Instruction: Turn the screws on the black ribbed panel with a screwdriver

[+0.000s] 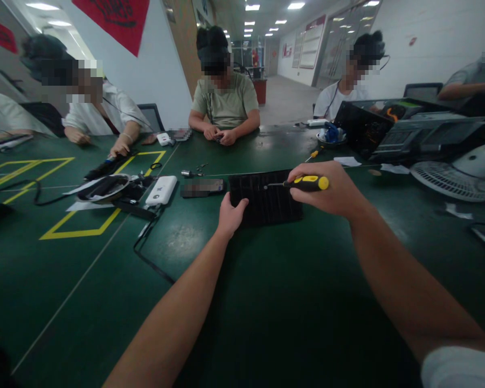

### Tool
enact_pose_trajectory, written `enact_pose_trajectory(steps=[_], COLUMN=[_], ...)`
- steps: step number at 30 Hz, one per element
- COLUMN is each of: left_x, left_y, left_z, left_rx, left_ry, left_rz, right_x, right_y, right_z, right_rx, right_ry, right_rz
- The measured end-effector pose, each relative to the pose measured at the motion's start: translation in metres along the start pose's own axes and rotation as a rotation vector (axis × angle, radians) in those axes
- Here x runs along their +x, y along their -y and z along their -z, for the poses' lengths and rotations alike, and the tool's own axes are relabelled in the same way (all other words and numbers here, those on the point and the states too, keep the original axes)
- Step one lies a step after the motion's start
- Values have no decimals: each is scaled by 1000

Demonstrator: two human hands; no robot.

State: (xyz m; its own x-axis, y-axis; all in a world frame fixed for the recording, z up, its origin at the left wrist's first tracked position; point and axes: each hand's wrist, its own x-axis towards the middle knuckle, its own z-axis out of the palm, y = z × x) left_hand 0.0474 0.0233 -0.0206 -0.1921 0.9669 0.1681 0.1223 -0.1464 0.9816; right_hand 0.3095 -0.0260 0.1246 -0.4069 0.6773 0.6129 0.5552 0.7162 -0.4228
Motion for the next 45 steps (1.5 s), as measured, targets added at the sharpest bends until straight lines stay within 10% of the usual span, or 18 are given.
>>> enact_pose_trajectory(steps=[26, 39, 45], left_x=[1, 1, 2], left_y=[4, 0, 2], left_z=[1, 0, 0], left_rx=[-16, 1, -14], left_ry=[13, 0, 12], left_rz=[-12, 9, -4], right_x=[-1, -16, -31], right_y=[-9, -12, 0], right_z=[2, -20, -18], right_rx=[27, -93, -22], right_ry=[151, 45, -252], right_rz=[81, 118, -75])
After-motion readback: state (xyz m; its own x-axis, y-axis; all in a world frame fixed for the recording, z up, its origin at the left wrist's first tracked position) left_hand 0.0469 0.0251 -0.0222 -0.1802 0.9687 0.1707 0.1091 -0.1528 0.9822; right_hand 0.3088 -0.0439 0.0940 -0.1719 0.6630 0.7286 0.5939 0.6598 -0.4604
